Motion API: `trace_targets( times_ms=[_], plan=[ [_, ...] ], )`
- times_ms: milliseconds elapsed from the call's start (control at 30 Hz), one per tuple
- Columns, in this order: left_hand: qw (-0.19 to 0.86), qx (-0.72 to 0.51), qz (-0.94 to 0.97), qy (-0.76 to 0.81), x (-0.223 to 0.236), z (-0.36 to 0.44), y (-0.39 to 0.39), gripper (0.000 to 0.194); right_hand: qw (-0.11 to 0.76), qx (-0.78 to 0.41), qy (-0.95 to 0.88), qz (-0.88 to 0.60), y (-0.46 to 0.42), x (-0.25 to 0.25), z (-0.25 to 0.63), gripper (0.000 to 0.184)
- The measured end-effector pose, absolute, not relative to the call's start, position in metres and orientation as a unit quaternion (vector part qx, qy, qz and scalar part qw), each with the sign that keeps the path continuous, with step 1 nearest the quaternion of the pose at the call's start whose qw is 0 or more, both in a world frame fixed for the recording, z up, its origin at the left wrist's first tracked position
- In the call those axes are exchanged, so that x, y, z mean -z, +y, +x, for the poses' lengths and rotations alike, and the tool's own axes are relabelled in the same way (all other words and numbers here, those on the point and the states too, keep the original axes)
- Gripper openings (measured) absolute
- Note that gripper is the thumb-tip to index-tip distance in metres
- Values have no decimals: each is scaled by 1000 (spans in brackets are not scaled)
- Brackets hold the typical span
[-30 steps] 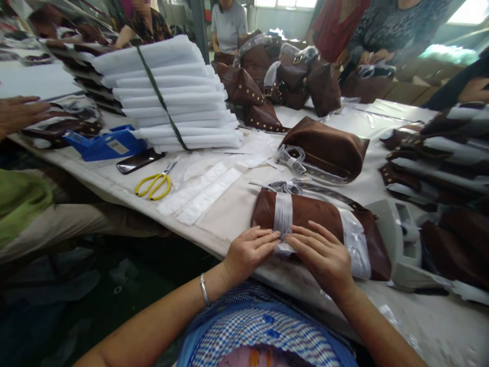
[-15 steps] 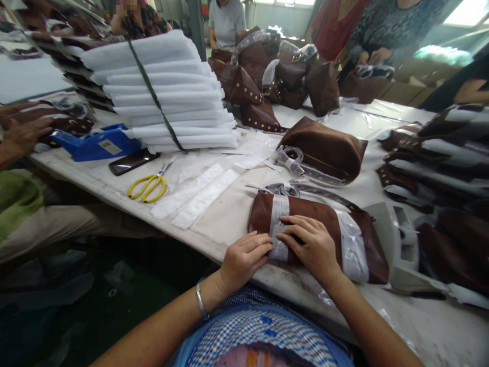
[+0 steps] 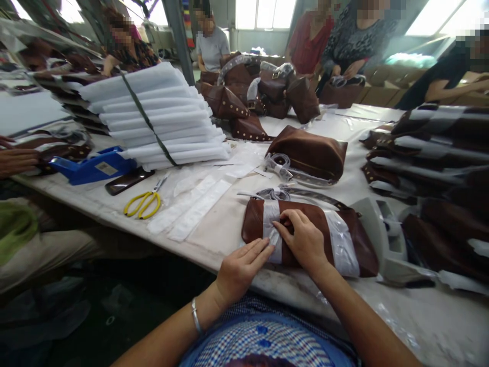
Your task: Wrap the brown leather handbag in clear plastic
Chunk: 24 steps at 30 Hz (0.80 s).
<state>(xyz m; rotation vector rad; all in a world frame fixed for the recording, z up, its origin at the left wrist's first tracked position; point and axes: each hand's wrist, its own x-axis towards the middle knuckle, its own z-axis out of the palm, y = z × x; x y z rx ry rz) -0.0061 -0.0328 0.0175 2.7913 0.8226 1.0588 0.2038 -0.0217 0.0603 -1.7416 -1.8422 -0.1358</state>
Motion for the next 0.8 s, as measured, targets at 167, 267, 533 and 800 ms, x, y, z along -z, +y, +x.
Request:
trace_targets(
  times_ms=[167,267,533,800],
  plan=[
    [35,-332,892,306,-17,-2,-37,47,319,22,-700,-638,-24,-66,213,10],
    [47,-326,888,321,-18,0,-39,51,369,13,-698,-613,-49,-73,232,14],
    [67,-324,886,325,-20,1,-39,55,218,90,-821,-521,-95,-79,235,38],
    [4,-356,891,282,-17,-3,-36,46,159,101,-805,-563,-68,-53,219,54]
  ],
)
